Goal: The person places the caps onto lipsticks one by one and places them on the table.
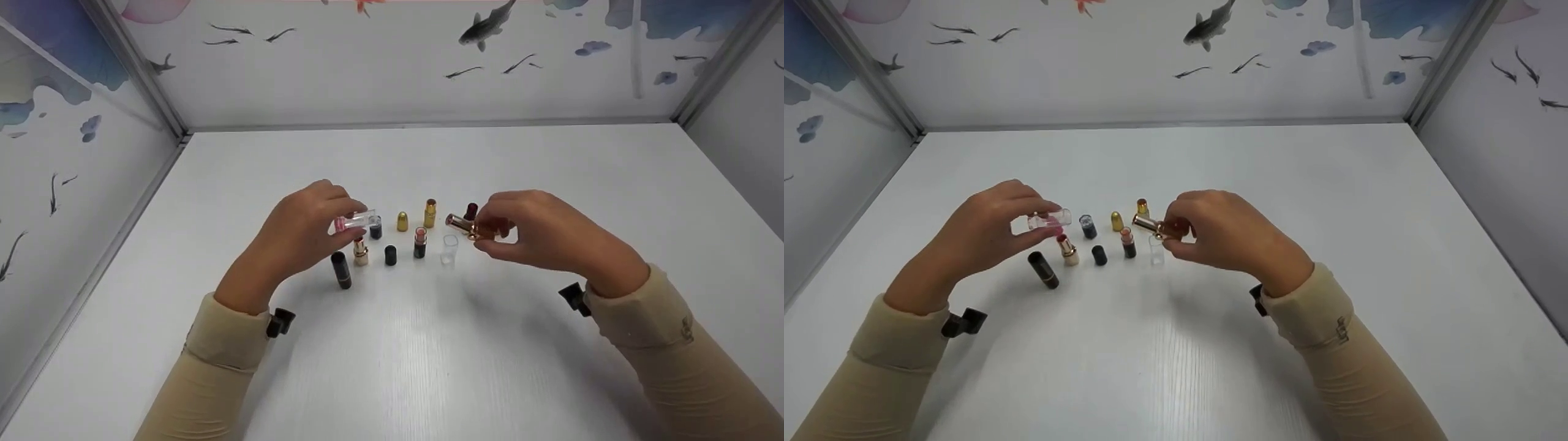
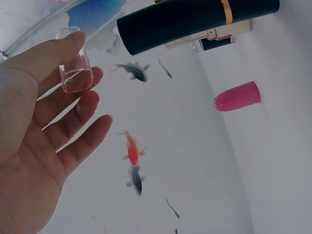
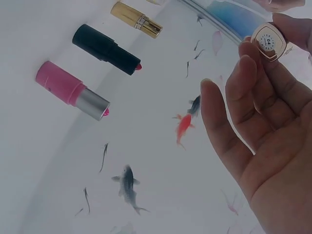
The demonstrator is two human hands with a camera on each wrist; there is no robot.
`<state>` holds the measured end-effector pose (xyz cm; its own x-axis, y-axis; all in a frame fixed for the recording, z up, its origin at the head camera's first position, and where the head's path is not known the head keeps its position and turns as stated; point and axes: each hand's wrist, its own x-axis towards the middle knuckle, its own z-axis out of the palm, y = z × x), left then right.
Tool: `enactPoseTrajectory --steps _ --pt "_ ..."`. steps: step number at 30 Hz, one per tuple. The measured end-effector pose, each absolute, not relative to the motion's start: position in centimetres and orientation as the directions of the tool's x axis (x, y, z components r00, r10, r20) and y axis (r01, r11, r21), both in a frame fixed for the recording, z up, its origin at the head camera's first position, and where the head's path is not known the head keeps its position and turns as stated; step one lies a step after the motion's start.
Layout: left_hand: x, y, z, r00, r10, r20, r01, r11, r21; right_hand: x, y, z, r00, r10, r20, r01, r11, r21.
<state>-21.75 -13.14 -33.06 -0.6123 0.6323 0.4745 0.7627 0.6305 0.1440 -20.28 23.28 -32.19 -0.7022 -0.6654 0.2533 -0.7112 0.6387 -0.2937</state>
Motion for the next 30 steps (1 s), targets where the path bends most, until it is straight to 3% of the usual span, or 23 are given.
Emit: enactPoseTrajectory --steps 9,19,30 --pt "-20.2 -11.3 -32.4 -0.561 0.677 0.476 0.797 0.597 0.092 -19.4 22.3 -32.1 -0.643 -0.707 0.294 -0.766 0.589 -0.258" --pt "-19.2 -9.5 -32.3 -0.485 0.727 0.487 0.842 0.539 0.034 -18.9 21.1 -32.6 -0.535 -0.759 0.370 -0.844 0.498 -0.199" --pt "-19.6 -9.7 -32.7 -0.516 0.695 0.501 0.847 0.501 0.179 -19.0 21.1 -32.7 -0.531 -0.761 0.372 -0.847 0.496 -0.193"
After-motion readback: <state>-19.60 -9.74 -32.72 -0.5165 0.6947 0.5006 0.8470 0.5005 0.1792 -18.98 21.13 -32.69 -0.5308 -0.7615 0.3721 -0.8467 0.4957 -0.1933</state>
